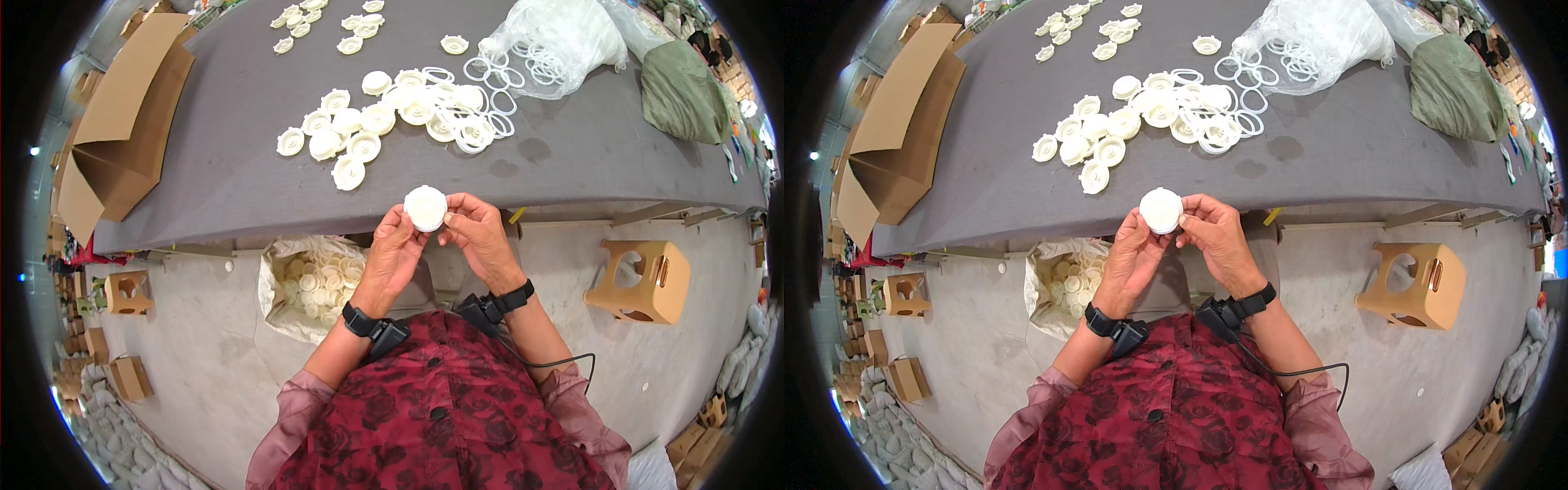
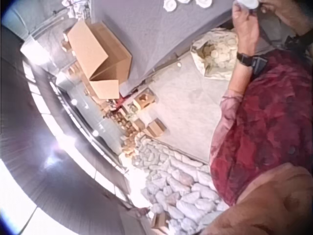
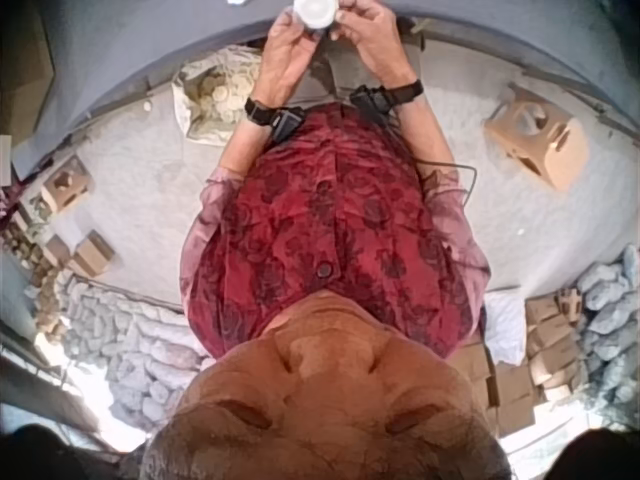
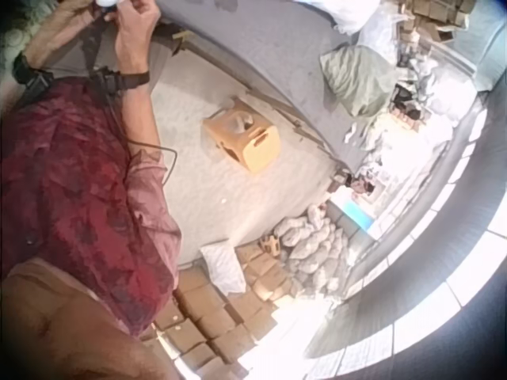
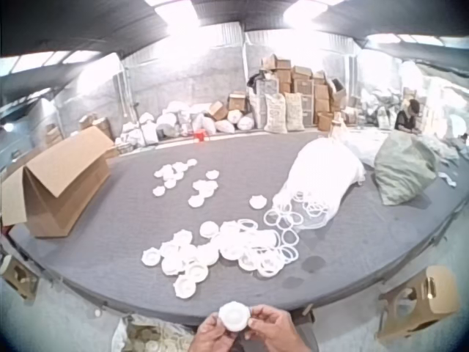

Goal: The recorder is assembling white plastic circular caps with white plastic rings at a manufacturing facility.

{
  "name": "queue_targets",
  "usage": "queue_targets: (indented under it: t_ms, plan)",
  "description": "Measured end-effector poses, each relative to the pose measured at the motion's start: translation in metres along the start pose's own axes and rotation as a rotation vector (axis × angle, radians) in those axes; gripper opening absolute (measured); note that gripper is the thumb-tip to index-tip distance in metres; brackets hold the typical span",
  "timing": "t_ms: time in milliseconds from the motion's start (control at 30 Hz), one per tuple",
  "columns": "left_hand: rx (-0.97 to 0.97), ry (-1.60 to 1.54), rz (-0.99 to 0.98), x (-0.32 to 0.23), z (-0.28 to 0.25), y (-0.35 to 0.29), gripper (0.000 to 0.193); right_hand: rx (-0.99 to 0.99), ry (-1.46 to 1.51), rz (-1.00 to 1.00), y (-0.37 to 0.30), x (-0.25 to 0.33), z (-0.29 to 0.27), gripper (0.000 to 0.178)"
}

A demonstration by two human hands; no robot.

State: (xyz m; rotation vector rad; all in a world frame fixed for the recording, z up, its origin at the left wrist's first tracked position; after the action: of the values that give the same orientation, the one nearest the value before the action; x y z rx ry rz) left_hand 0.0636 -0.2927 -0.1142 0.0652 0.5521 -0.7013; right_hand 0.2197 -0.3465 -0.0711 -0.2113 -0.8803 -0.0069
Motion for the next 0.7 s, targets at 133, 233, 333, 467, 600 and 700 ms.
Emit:
queue_targets:
  t_ms: [133,233,333,467,600,700]
  plan:
    - [0.013,-0.003,0.021,0.005,-0.007,0.003,0.030,0.019,-0.021,-0.050,0.001,-0.007,0.004,0.020]
    - [0.061,-0.038,-0.010,0.005,-0.005,0.004,0.033,0.002,-0.076,-0.146,-0.001,-0.012,0.008,0.021]
    - [0.006,-0.005,-0.011,0.002,0.008,0.002,0.036,-0.086,-0.137,-0.235,-0.001,-0.014,0.008,0.023]
    - [-0.043,0.190,0.050,-0.004,0.018,-0.003,0.045,-0.114,-0.050,-0.171,-0.003,-0.015,0.000,0.024]
    - [-0.052,0.281,0.109,-0.005,0.027,-0.007,0.053,-0.101,-0.077,-0.200,-0.004,-0.017,0.002,0.026]
    - [-0.071,0.372,0.179,-0.005,0.035,-0.009,0.056,-0.114,-0.130,-0.233,-0.007,-0.017,0.013,0.030]
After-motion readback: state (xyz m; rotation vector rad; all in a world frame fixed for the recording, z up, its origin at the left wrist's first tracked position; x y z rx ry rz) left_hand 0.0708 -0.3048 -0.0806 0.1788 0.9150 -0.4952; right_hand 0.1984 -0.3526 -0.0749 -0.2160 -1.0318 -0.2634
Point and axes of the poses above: each hand's wrist, its own y-axis towards the middle knuckle, its own z-axis out of the palm, x = y × z, the point moved 1 cm from there along y, towards the middle knuckle, and after that the axes turned 3 degrees about x, right-handed, at the moved point
